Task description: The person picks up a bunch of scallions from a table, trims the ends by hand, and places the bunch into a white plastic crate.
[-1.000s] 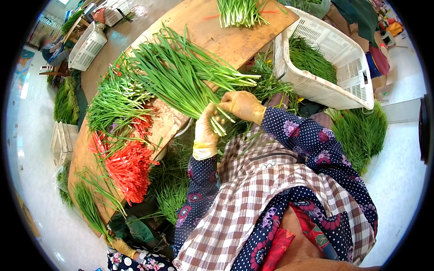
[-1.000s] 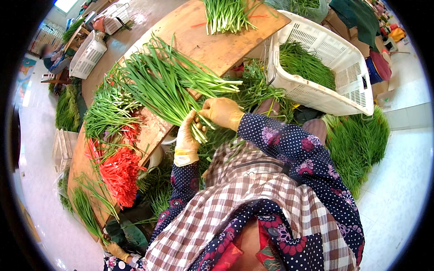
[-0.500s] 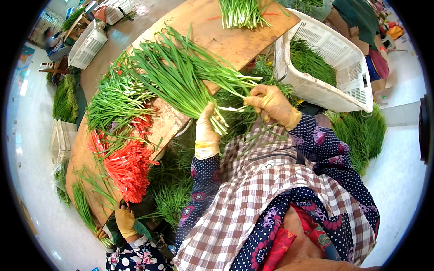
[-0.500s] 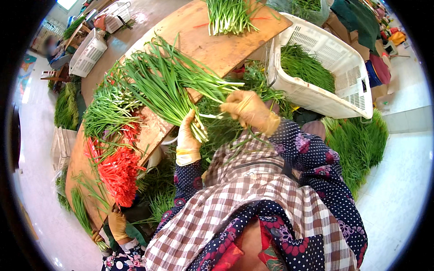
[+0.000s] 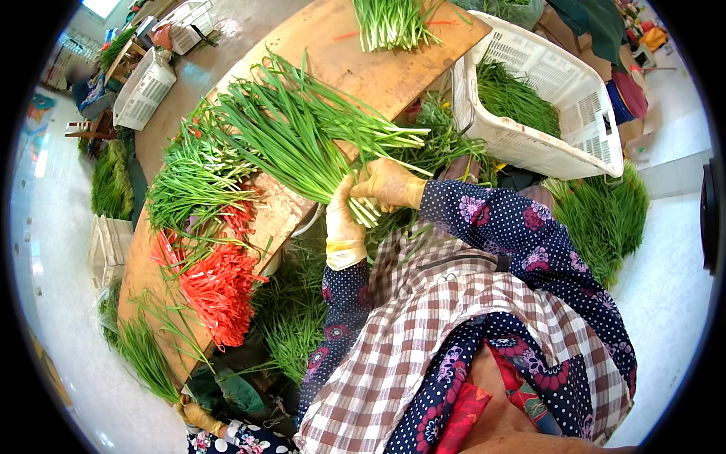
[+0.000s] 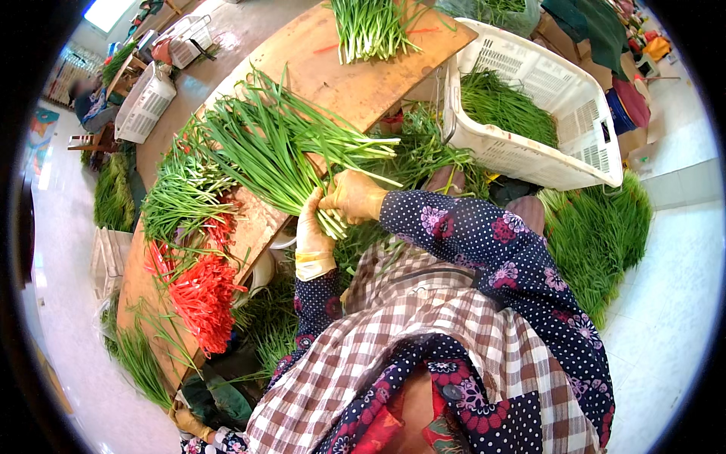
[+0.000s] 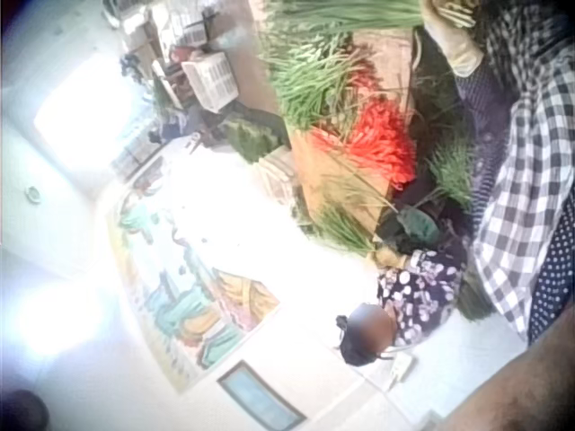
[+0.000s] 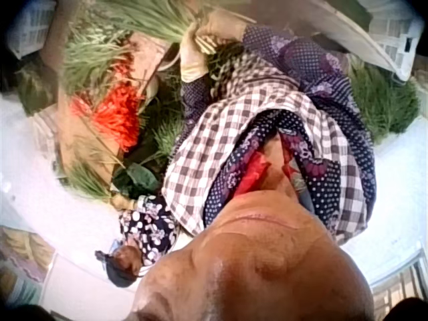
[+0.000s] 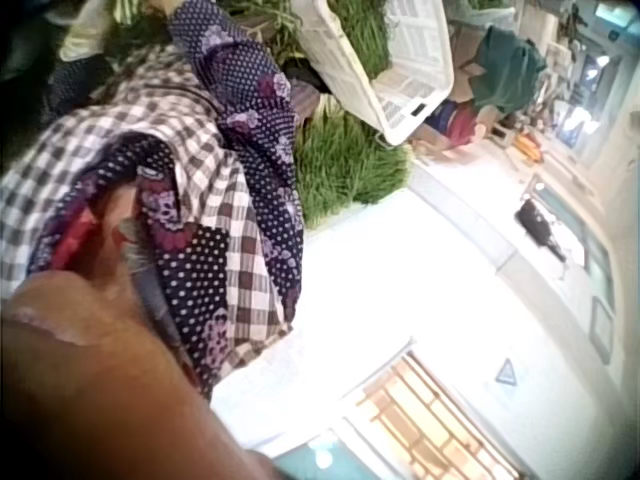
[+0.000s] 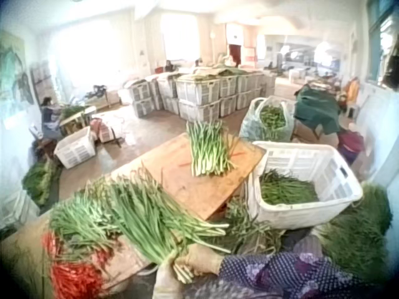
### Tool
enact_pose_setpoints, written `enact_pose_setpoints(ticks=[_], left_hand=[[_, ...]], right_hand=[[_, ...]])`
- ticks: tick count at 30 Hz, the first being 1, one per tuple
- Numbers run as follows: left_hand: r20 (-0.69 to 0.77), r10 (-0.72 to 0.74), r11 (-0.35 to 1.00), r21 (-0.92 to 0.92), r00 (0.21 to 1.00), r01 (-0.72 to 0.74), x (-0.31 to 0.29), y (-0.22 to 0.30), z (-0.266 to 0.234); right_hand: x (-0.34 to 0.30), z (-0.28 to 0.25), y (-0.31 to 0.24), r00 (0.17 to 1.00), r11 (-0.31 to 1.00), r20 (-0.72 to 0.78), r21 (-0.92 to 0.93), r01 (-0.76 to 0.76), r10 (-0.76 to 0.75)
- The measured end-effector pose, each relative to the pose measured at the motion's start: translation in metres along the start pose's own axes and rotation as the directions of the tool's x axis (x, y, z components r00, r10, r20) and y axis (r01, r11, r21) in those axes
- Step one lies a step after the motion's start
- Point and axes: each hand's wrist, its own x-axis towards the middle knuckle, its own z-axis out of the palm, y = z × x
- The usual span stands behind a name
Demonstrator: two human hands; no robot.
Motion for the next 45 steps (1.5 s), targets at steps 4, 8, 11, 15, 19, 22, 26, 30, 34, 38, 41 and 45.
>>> enact_pose_setpoints(ticks=[4,8,11,15,19,22,26,30,34,38,41,45], left_hand=[[0.015,0.003,1.0,-0.007,1.0,-0.003,-0.006,0.003,0.015],[-0.07,0.078,0.995,0.061,0.994,-0.074,0.008,-0.006,0.002],[-0.05,0.117,0.99,0.085,0.992,-0.112,-0.002,-0.003,0.008],[-0.057,0.124,0.99,0.076,0.991,-0.119,0.005,-0.003,-0.007],[-0.009,0.037,0.999,-0.017,0.999,-0.037,0.009,-0.001,-0.008],[0.128,-0.063,0.974,-0.206,0.99,0.089,0.002,0.001,0.004],[0.19,-0.044,0.965,-0.244,0.981,0.091,-0.001,0.006,0.004],[0.118,-0.036,0.984,-0.17,0.992,0.056,0.013,-0.002,-0.002],[0.174,-0.12,0.953,-0.257,0.977,0.163,0.015,-0.004,0.009],[0.212,-0.036,0.991,-0.116,0.977,0.062,0.031,-0.018,-0.001],[0.234,-0.051,0.962,-0.249,0.971,0.11,0.025,-0.018,0.012],[0.243,-0.017,0.93,-0.353,0.97,0.105,0.019,-0.022,0.02]], right_hand=[[-0.012,-0.003,0.001,0.997,0.958,-0.073,0.281,0.052,-0.032],[-0.062,-0.022,-0.019,1.0,0.945,-0.018,0.328,0.017,-0.012],[-0.108,-0.047,-0.037,0.996,0.944,-0.08,0.325,0.055,-0.031],[-0.146,-0.088,-0.033,0.917,0.878,-0.385,0.397,0.267,-0.104],[-0.13,-0.109,0.027,0.892,0.952,-0.445,0.298,0.061,0.082],[-0.105,-0.109,0.073,0.942,0.98,-0.274,0.082,-0.181,0.196],[-0.084,-0.103,0.071,0.952,0.61,-0.266,-0.783,-0.122,-0.151],[-0.064,-0.082,0.039,0.978,0.856,-0.207,-0.511,-0.079,-0.033],[-0.055,-0.048,0.024,0.999,0.923,0.025,-0.384,0.032,-0.024],[-0.049,-0.036,0.025,0.94,0.707,0.044,-0.648,0.283,-0.337],[-0.049,-0.054,0.02,0.937,0.652,0.019,-0.713,0.258,-0.349],[-0.042,-0.08,-0.003,0.535,0.223,-0.072,-0.949,0.222,-0.841]])
